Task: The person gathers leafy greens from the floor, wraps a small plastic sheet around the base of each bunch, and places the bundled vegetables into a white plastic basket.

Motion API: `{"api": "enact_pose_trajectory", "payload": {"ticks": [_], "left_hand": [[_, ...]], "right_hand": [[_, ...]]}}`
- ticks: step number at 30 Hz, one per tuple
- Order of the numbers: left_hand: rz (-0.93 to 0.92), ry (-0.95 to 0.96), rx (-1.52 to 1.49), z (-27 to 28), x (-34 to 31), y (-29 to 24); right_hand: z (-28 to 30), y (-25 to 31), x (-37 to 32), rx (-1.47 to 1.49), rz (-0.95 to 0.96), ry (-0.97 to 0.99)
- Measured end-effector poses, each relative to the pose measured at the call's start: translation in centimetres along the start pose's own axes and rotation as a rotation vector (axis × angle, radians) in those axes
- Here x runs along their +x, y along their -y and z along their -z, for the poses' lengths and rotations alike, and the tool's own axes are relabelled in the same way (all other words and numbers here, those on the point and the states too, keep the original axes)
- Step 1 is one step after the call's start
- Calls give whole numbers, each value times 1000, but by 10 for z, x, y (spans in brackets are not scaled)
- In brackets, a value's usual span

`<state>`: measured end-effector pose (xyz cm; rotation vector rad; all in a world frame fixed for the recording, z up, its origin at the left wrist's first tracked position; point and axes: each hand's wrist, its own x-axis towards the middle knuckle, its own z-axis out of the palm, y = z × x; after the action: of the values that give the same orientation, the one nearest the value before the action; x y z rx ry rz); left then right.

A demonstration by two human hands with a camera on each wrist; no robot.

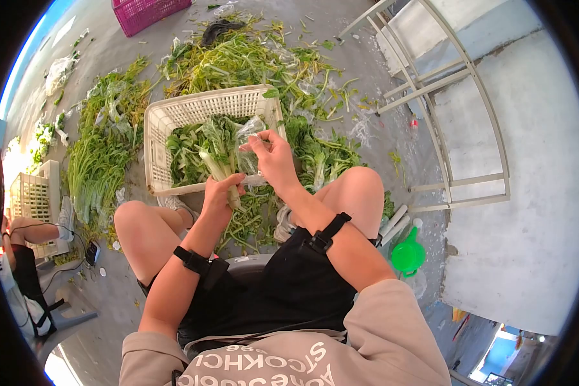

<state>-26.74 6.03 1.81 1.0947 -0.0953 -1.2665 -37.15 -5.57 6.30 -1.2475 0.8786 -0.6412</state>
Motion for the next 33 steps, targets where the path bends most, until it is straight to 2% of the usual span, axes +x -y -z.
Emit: {"api": "enact_pose_trajectory", "payload": {"ticks": [8, 13, 14, 16, 20, 21, 23, 26, 27, 29, 31, 33], "left_hand": [[18, -50, -34, 5, 0, -2], [29, -24, -1, 12, 2, -1], [34, -25, 5, 12, 1, -1], [52, -16, 9, 13, 1, -2], [95, -12, 37, 12, -2, -4], [93, -13, 36, 13, -1, -5], [96, -129, 50, 18, 5, -10], [23, -204, 50, 32, 19, -24], [19, -213, 44, 36, 23, -28], [-28, -159, -34, 39, 26, -41], [-78, -139, -70, 34, 24, -47], [-127, -23, -123, 27, 21, -53]], "right_hand": [[6, 4, 6, 70, 32, -123], [18, 4, 12, 124, -13, -288], [19, 5, 11, 124, -11, -288], [20, 8, 10, 182, -147, -266], [14, 20, 4, 225, -183, -251], [12, 24, 2, 254, -170, -219], [11, 28, 0, 282, -154, -184], [9, 33, -4, 310, -173, 19], [8, 33, -5, 307, -177, 29], [7, 32, -9, 325, -168, 210], [3, 35, -14, 306, -168, 260], [-1, 32, -16, 287, -165, 303]]}}
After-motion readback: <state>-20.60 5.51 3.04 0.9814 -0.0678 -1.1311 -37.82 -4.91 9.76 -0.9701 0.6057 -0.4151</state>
